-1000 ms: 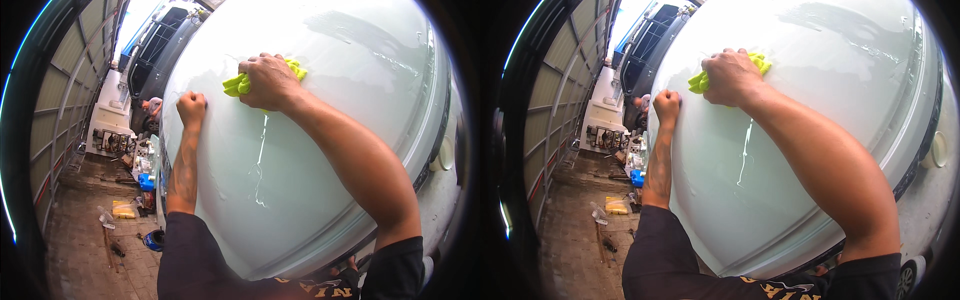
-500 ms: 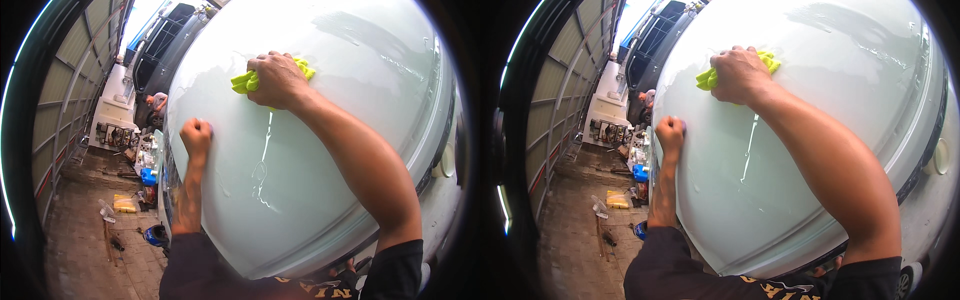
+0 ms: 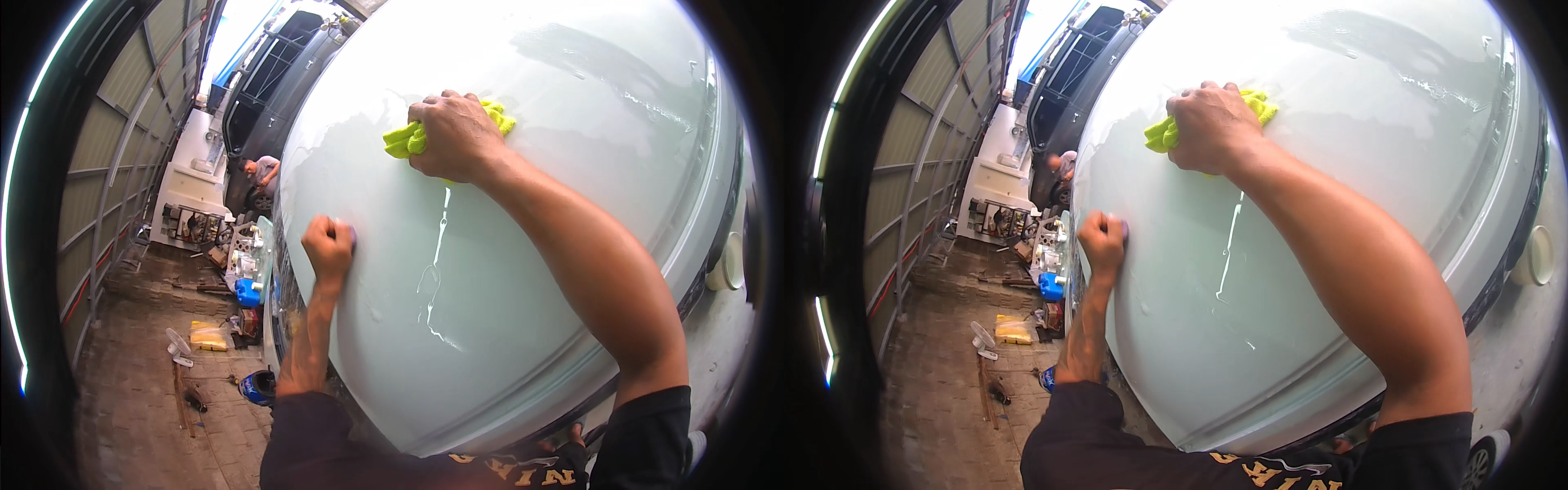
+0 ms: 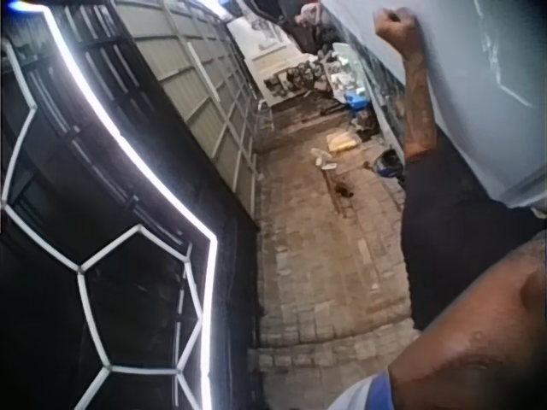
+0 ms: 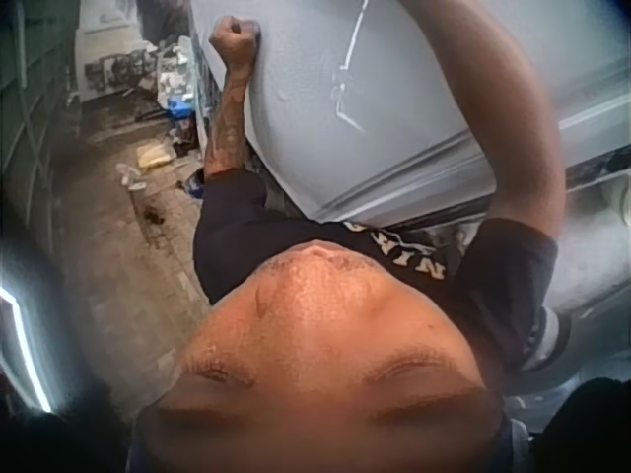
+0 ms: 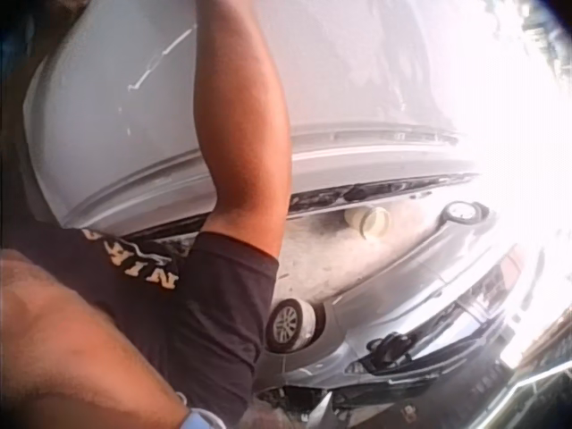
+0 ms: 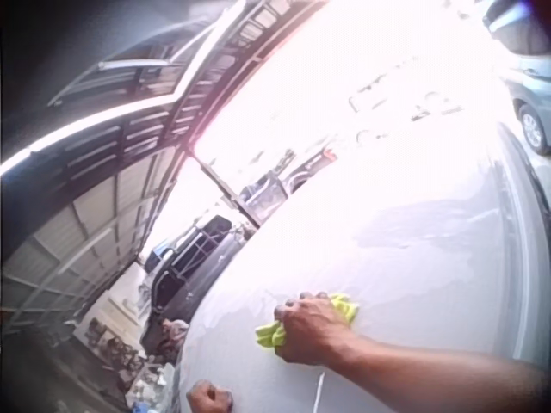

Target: The person applies a transparent protective film to the car's hood. They use a squeegee to smooth the film and remove bubbles, then wipe the surface with a cloth to finish the application.

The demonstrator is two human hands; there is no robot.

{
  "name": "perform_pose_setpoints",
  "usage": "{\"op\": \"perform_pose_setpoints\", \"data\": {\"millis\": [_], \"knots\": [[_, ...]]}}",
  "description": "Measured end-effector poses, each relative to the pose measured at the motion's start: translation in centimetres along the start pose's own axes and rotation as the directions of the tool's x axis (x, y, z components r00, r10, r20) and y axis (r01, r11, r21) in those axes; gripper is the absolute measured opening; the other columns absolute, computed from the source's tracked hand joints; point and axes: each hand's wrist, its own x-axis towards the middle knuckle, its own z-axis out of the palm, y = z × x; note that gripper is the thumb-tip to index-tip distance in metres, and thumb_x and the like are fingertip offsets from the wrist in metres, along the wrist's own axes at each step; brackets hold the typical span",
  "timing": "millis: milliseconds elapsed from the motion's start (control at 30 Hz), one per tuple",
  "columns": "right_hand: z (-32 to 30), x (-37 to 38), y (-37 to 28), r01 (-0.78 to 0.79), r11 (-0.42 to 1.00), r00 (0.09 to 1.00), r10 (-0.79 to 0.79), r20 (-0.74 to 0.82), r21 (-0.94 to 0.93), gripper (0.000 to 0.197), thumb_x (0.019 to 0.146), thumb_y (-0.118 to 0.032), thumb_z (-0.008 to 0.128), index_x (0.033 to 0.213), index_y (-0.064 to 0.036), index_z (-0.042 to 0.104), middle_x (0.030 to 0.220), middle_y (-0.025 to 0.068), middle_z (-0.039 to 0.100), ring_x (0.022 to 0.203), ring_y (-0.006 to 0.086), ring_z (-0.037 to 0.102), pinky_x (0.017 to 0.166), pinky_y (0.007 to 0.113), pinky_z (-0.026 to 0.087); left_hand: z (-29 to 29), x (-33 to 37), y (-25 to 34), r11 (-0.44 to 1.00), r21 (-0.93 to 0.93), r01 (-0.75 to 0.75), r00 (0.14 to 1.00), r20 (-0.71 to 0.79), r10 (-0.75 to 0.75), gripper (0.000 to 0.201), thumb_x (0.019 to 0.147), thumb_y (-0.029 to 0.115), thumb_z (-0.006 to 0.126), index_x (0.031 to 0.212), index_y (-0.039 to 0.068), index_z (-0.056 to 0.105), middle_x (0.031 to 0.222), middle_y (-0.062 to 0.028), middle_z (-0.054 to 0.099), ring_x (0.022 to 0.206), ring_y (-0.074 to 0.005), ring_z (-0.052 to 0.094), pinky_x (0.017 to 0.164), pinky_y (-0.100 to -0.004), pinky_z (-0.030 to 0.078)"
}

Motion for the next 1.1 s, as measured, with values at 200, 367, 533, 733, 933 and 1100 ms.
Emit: {"op": "perform_pose_setpoints", "data": {"millis": [200,367,533,733,933,1100], "knots": [[0.2,-0.3,-1.5,0.038,0.998,0.999,-0.039,0.020,0.046,0.031,0.074,-0.023,0.072,0.100,-0.0073,0.073,0.100,0.0097,0.073,0.104,0.0276,0.065,0.094,0.043,0.048,3.8,11.2,-8.7,0.965,0.190,0.179,0.984,-0.031,-0.177,0.032,0.079,0.022,0.059,0.060,-0.005,0.057,0.059,-0.0264,0.058,0.051,-0.0379,0.058,0.055,-0.0471,0.044],[0.0,-0.2,0.1,0.018,0.999,1.000,-0.018,-0.005,0.027,0.033,0.072,-0.024,0.074,0.101,-0.0080,0.073,0.099,0.0093,0.073,0.103,0.0271,0.065,0.094,0.042,0.048,2.2,4.4,-3.2,0.994,0.105,0.039,0.999,0.009,-0.040,0.029,0.081,0.015,0.061,0.060,-0.002,0.049,0.056,-0.0216,0.052,0.049,-0.0329,0.052,0.052,-0.0455,0.041],[-0.3,-0.2,0.4,0.015,1.000,1.000,-0.014,-0.002,0.007,0.030,0.074,-0.023,0.072,0.100,-0.0071,0.073,0.099,0.0099,0.073,0.104,0.0274,0.065,0.093,0.042,0.048,0.5,0.0,0.0,0.997,0.076,-0.008,1.000,-0.022,0.010,0.028,0.080,0.012,0.062,0.060,-0.001,0.049,0.057,-0.0190,0.053,0.052,-0.0320,0.053,0.053,-0.0444,0.041],[0.7,-0.2,-1.6,0.058,0.997,0.998,-0.058,-0.010,0.051,0.030,0.074,-0.023,0.072,0.099,-0.0073,0.073,0.101,0.0099,0.072,0.104,0.0275,0.065,0.092,0.042,0.048,3.5,11.5,-10.6,0.951,0.237,0.199,0.979,-0.085,-0.184,0.031,0.078,0.023,0.059,0.063,-0.004,0.062,0.063,-0.0266,0.061,0.059,-0.0424,0.063,0.060,-0.0509,0.048],[0.1,-0.1,-0.1,0.017,1.000,1.000,-0.017,0.000,0.013,0.038,0.070,-0.026,0.076,0.103,-0.0087,0.073,0.100,0.0077,0.072,0.102,0.0261,0.065,0.095,0.042,0.049,1.8,3.4,-3.1,0.996,0.076,0.038,0.999,-0.011,-0.037,0.030,0.080,0.014,0.063,0.060,0.000,0.046,0.054,-0.0178,0.049,0.048,-0.0298,0.049,0.051,-0.0438,0.039],[0.0,-0.1,0.1,0.019,1.000,1.000,-0.019,-0.002,-0.003,0.033,0.072,-0.025,0.074,0.101,-0.0077,0.073,0.100,0.0089,0.072,0.102,0.0270,0.065,0.094,0.042,0.048,-0.4,-0.6,0.9,0.998,-0.017,-0.064,0.998,0.019,0.064,0.033,0.082,0.010,0.063,0.061,0.000,0.039,0.058,-0.0130,0.039,0.050,-0.0243,0.041,0.050,-0.0416,0.034]]}}
